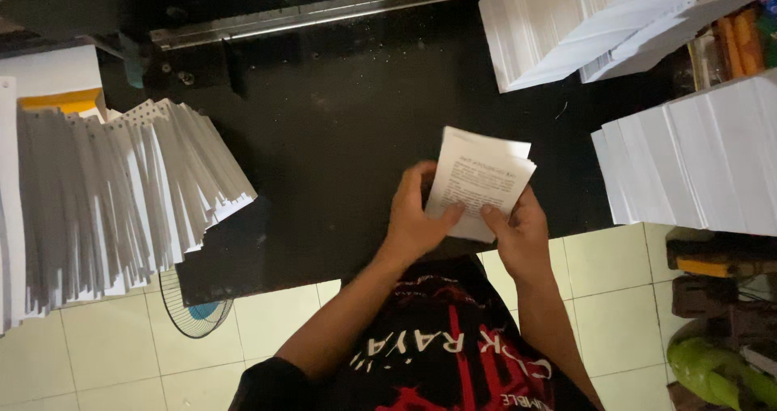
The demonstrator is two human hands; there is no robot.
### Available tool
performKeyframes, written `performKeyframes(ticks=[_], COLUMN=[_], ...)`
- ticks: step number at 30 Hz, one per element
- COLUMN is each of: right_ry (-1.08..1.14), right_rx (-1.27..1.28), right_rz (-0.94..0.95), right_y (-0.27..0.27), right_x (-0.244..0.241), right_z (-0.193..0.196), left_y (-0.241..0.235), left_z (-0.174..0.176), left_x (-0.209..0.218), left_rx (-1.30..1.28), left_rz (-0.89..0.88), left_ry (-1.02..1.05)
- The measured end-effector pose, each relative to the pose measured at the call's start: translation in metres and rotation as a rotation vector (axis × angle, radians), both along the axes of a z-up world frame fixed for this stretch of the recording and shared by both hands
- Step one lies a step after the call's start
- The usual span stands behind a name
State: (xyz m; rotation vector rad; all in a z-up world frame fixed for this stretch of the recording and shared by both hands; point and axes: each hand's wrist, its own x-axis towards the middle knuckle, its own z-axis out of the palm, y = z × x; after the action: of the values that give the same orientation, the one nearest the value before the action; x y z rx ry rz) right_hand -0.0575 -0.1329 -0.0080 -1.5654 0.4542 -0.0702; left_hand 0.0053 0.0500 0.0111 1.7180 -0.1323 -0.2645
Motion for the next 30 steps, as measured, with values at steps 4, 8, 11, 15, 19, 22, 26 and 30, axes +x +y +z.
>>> performKeyframes(ticks=[4,8,11,15,19,22,26,30], right_ry=[-0.227,-0.376,-0.422,-0.433,-0.407,-0.397,-0.362,-0.367], right_rx=[0.015,-0.050,-0.135,-0.101,-0.003,0.016,-0.017,-0.034], right_rz=[0.060,0.144,0.140,0.118,0.068,0.028,0.009,-0.033], right_y=[0.002,0.019,0.011,0.016,0.031,0.029,0.030,0.039], right_x=[0.000,0.023,0.025,0.030,0.032,0.032,0.030,0.031], right_z=[-0.033,0.020,0.005,-0.018,-0.027,-0.026,-0.037,-0.022], left_y=[0.017,0.031,0.032,0.027,0.023,0.029,0.022,0.017], left_z=[0.019,0.027,0.021,0.015,0.011,0.007,-0.008,0.003], left_x=[0.017,0.031,0.032,0.032,0.028,0.030,0.025,0.016], left_rx=[-0.189,-0.320,-0.288,-0.279,-0.307,-0.324,-0.338,-0.227], left_rz=[-0.087,-0.193,-0.178,-0.178,-0.172,-0.155,-0.118,-0.045], left_ry=[-0.091,-0.167,-0.193,-0.176,-0.114,-0.091,-0.045,-0.188])
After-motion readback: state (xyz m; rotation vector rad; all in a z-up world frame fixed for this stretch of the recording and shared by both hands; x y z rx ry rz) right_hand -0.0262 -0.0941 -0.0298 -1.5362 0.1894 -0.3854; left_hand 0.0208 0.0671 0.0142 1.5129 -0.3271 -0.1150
